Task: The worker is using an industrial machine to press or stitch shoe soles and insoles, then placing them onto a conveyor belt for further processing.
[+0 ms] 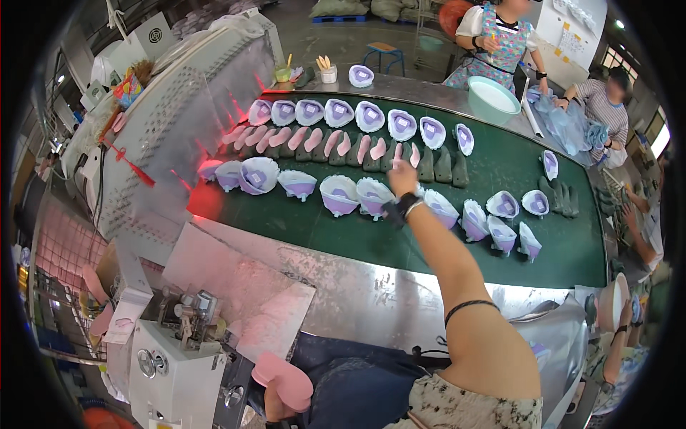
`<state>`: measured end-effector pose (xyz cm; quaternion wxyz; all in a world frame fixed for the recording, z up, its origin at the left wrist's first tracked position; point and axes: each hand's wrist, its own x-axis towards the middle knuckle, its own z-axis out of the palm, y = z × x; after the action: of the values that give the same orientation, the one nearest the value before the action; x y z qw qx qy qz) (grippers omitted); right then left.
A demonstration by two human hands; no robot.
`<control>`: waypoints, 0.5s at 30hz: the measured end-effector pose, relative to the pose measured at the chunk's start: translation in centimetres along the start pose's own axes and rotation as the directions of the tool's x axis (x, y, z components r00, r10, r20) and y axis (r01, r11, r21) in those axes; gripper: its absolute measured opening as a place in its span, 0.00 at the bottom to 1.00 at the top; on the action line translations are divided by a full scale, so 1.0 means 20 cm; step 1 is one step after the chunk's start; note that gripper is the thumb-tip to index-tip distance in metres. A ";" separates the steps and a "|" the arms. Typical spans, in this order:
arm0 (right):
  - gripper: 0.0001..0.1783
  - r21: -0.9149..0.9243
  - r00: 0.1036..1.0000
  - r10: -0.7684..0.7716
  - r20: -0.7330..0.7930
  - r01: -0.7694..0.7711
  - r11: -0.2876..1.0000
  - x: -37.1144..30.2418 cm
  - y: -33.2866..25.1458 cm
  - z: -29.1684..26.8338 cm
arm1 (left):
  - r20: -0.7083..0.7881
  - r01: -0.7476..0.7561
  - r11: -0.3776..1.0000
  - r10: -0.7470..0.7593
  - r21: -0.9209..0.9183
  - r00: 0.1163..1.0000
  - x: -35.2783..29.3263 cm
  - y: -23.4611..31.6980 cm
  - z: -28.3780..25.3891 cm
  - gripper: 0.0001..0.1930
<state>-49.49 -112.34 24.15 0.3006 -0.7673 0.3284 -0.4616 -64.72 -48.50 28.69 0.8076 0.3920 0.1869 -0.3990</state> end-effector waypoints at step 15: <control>0.09 0.346 0.286 -0.251 0.925 -0.357 0.868 -1.87 -1.47 -0.02 | -0.295 -0.214 0.977 0.211 0.020 0.932 -0.12 0.17 0.05 0.20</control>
<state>-56.54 -65.47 27.60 0.6361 -0.7706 -0.0205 0.0338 -63.44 -46.77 32.46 0.8114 0.4600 0.2643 -0.2452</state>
